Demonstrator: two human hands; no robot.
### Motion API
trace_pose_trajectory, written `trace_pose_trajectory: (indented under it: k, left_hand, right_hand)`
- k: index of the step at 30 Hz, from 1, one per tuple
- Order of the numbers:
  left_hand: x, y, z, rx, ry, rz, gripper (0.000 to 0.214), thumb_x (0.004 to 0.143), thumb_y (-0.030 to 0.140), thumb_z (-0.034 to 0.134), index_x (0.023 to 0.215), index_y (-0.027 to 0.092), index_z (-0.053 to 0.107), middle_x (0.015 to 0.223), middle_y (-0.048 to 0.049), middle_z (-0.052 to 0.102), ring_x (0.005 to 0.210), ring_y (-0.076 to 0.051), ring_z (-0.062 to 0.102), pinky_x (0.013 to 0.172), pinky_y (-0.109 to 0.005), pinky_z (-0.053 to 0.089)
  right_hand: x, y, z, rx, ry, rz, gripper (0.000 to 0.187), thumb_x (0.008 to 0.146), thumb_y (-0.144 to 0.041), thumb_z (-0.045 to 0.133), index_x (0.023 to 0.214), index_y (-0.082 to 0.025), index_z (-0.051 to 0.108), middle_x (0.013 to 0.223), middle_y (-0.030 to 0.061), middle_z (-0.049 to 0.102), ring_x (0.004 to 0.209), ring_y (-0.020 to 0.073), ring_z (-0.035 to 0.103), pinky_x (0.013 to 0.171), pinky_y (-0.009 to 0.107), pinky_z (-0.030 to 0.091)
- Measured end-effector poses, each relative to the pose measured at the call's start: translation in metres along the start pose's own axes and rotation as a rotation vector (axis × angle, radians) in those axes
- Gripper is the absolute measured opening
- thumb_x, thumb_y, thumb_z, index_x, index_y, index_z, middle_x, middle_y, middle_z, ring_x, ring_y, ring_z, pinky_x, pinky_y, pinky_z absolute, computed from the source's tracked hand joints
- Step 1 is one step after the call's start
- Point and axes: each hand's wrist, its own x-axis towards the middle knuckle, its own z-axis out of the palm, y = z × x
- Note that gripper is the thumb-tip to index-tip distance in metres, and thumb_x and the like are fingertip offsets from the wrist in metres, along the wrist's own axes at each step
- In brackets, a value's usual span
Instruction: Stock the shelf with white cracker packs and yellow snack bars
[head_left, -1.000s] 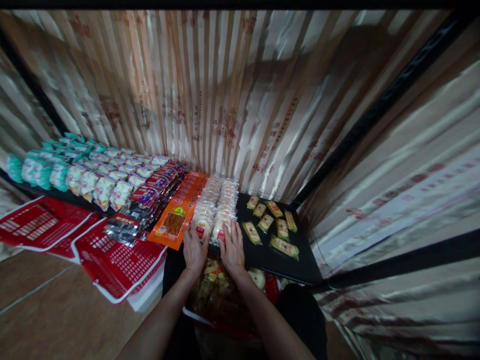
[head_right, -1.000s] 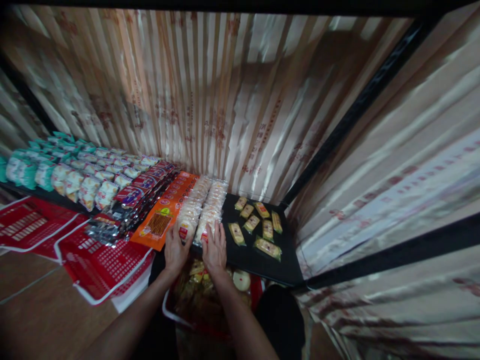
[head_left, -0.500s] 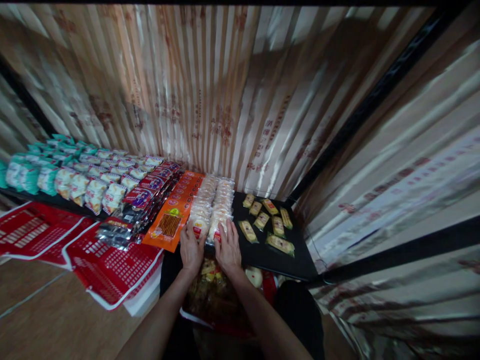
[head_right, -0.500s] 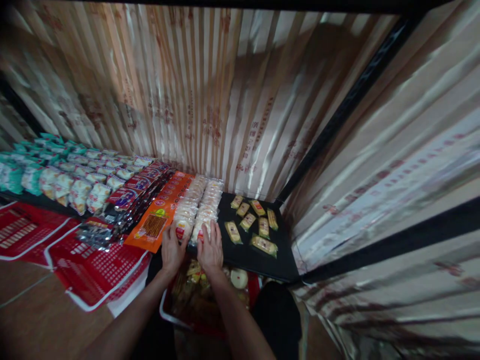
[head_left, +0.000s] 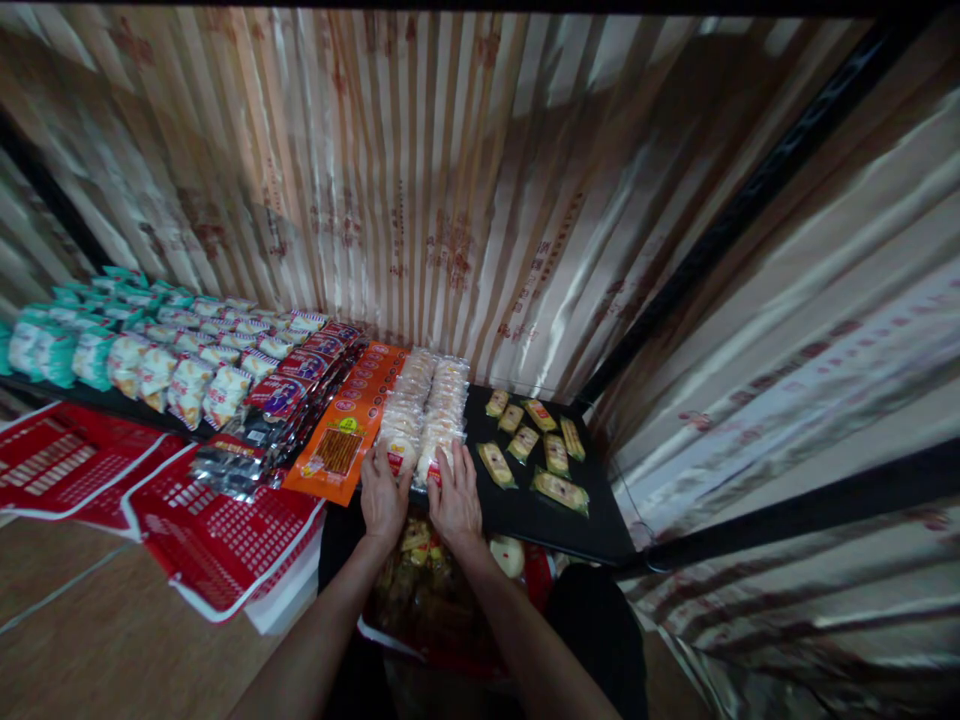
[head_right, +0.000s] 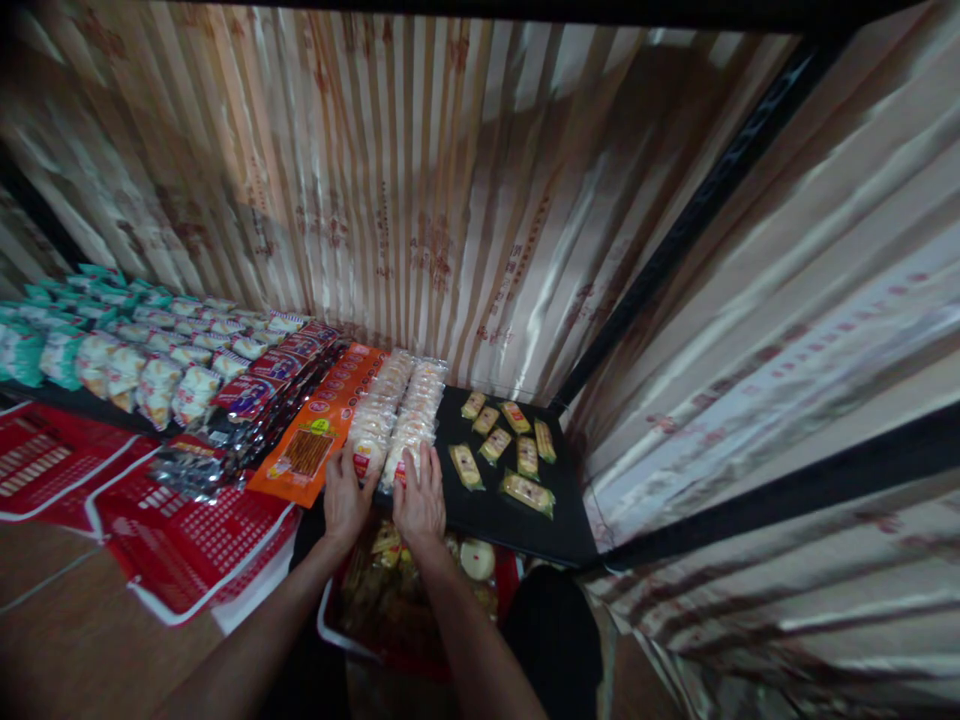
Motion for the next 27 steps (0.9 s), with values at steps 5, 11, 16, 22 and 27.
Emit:
trace_pose_trajectory:
  k: [5,11,16,22,27]
  left_hand:
    - [-0.002,0.001,-0.001,0.025,0.009,-0.009,0.061,0.084,0.035,0.049,0.137,0.014,0.027,0.130,-0.0199,0.040,0.123,-0.030,0.040,0.093,-0.045,0.044]
    - [-0.004,0.003,-0.007,0.035,-0.005,-0.034,0.064,0.083,0.035,0.051,0.137,0.013,0.028,0.138,-0.0204,0.031,0.131,-0.031,0.030,0.100,-0.044,0.039]
    - [-0.017,0.002,-0.008,0.014,0.018,-0.018,0.058,0.084,0.033,0.048,0.136,0.012,0.031,0.138,-0.0199,0.030,0.132,-0.030,0.028,0.102,-0.046,0.037]
    - [-0.038,0.000,-0.004,-0.071,-0.005,0.039,0.053,0.085,0.027,0.046,0.135,0.019,0.030,0.137,-0.0146,0.030,0.130,-0.029,0.030,0.102,-0.050,0.036]
    - [-0.040,0.000,-0.005,-0.084,-0.001,0.054,0.048,0.085,0.024,0.044,0.132,0.017,0.036,0.134,-0.0140,0.032,0.127,-0.029,0.032,0.101,-0.049,0.038]
  right_hand:
    - [0.001,-0.002,-0.003,0.008,-0.008,0.006,0.047,0.089,-0.024,0.039,0.135,-0.015,0.039,0.150,0.0107,0.022,0.138,0.0266,0.015,0.106,0.045,0.032]
    - [0.000,-0.004,-0.005,0.006,0.003,0.018,0.047,0.089,-0.025,0.038,0.135,-0.016,0.039,0.149,0.0099,0.025,0.137,0.0261,0.016,0.105,0.045,0.033]
    - [0.000,-0.003,-0.005,-0.006,-0.004,0.018,0.047,0.089,-0.025,0.038,0.135,-0.015,0.039,0.149,0.0098,0.023,0.138,0.0259,0.015,0.105,0.045,0.032]
    - [-0.001,-0.003,-0.006,-0.011,-0.003,0.031,0.046,0.089,-0.026,0.038,0.135,-0.017,0.040,0.149,0.0077,0.026,0.138,0.0251,0.012,0.106,0.045,0.030]
    - [0.000,-0.003,-0.008,0.000,0.007,0.037,0.047,0.090,-0.028,0.039,0.135,-0.019,0.040,0.149,0.0074,0.025,0.138,0.0259,0.012,0.106,0.045,0.031]
